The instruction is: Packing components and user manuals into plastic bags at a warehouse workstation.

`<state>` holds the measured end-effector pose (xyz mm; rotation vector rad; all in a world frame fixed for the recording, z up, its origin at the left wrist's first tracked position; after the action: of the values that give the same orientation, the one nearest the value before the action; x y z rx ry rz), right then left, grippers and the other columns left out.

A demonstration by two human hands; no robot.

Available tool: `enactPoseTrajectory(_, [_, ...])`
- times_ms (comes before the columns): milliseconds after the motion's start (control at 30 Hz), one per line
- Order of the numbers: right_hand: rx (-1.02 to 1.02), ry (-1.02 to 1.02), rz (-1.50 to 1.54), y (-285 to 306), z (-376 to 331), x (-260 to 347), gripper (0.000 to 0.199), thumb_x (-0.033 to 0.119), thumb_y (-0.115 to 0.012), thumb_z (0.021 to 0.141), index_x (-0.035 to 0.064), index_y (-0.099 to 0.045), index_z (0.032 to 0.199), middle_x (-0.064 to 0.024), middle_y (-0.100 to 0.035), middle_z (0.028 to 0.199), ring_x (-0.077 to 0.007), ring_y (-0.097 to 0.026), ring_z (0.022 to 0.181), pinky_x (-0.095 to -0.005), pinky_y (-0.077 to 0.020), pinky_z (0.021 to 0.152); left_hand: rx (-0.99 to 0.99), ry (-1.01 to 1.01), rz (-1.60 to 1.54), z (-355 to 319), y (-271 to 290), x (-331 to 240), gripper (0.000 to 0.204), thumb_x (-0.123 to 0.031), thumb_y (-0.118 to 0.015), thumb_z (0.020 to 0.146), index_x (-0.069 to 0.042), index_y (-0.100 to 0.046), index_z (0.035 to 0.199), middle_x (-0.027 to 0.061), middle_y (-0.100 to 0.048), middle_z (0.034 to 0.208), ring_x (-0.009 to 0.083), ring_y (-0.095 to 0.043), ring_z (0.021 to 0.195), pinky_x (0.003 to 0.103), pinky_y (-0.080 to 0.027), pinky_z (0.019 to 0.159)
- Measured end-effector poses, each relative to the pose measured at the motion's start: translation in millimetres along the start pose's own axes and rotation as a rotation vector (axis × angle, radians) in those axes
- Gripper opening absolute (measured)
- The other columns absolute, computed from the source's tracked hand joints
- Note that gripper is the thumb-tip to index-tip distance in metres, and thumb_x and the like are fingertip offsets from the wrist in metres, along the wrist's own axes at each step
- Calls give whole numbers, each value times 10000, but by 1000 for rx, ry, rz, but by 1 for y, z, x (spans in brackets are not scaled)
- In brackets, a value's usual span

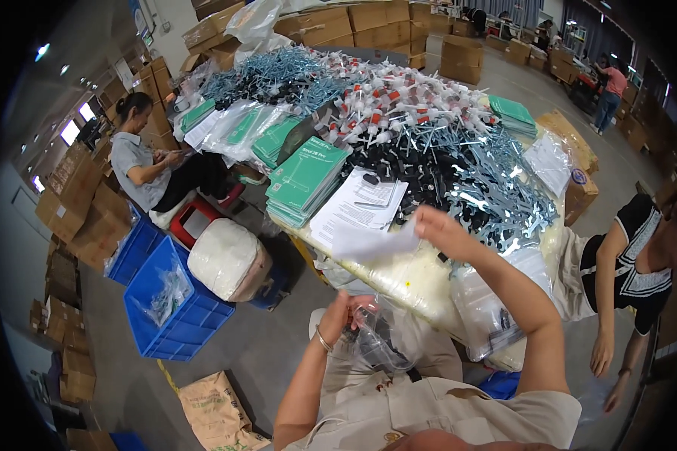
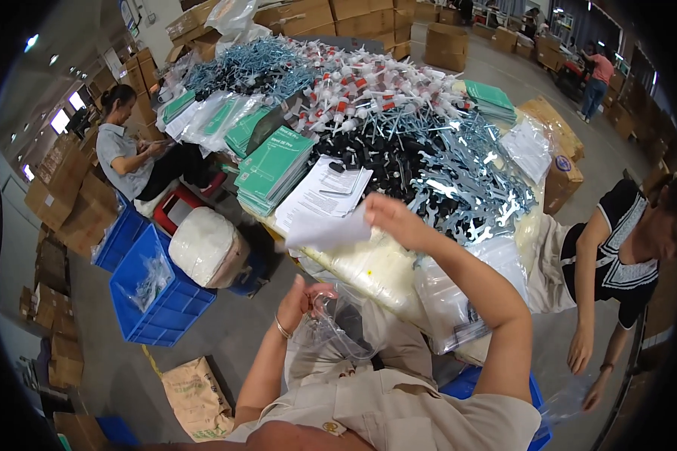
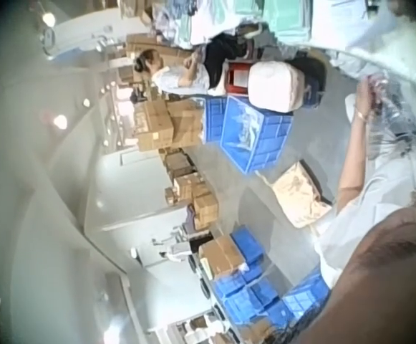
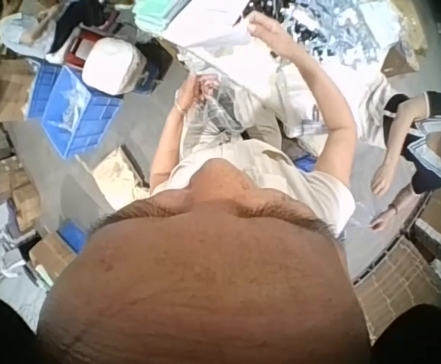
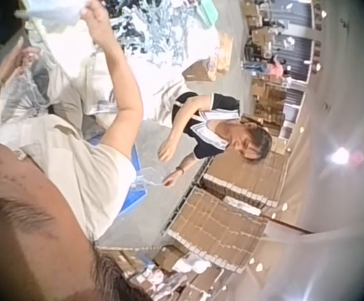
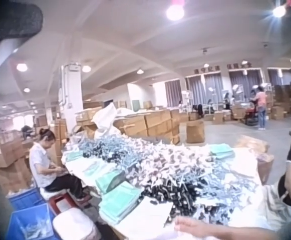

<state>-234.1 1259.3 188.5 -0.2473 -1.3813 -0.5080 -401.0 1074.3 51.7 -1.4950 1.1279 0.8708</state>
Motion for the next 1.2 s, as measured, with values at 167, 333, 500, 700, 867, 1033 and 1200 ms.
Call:
enactPoseTrajectory(167, [576,-110,-282,-49,-25,5,120,148,-468,924,37,-502,957,-33,-531,830,-113,-496,806,-278,-408,747,-121,56,-700,3,-9,-26,621,-506,-342,922,51,-566,1083,159,-635,973,219,-635,870,284,-509,760])
enactPoseTrajectory(333, [714,-128,-290,-67,19,11,193,181,-594,850,64,-629,999,-42,-625,992,-141,-569,934,-288,-436,854,-237,71,-448,-11,19,9,326,-226,-574,871,61,-587,1025,138,-641,949,180,-634,817,279,-515,715])
enactPoseTrajectory(500, [166,216,-727,-73,137,-11,335,237,-673,762,41,-603,1024,-125,-601,1056,-297,-563,981,-375,-446,837,-320,64,-431,-31,25,22,256,-174,-591,865,50,-603,989,107,-647,914,146,-625,767,262,-507,672])
enactPoseTrajectory(700, [-57,203,-1244,-103,218,-46,558,407,-719,663,-11,-560,997,-185,-559,1018,-349,-526,999,-391,-435,846,-402,51,-401,-44,32,27,261,-189,-586,870,46,-608,982,88,-649,904,131,-619,759,250,-501,672])
enactPoseTrajectory(867, [-58,76,-1423,-103,234,-48,493,429,-679,692,26,-593,963,-161,-605,932,-329,-580,899,-382,-465,772,-419,26,-413,-52,37,32,258,-193,-587,870,40,-614,977,81,-650,903,122,-615,749,244,-495,669])
enactPoseTrajectory(1033, [-167,50,-1089,-81,232,-48,238,295,-577,805,69,-623,861,-138,-642,755,-328,-619,720,-434,-483,631,-397,37,-427,-48,33,33,260,-187,-585,868,53,-612,964,97,-654,891,133,-625,744,247,-504,669])
enactPoseTrajectory(1200, [-241,186,-618,-63,171,-20,206,203,-496,880,17,-580,909,-136,-637,807,-320,-620,753,-418,-481,669,-440,67,-423,-42,27,29,247,-186,-579,872,45,-616,950,96,-655,886,130,-626,745,246,-505,664])
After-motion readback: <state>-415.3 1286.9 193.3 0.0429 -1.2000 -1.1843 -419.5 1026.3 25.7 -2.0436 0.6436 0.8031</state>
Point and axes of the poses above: each hand's wrist, its own z-axis towards the middle knuckle, its own y-axis out of the back of the hand, x = y × z, the point moved 4 cm from there along z, towards the middle knuckle
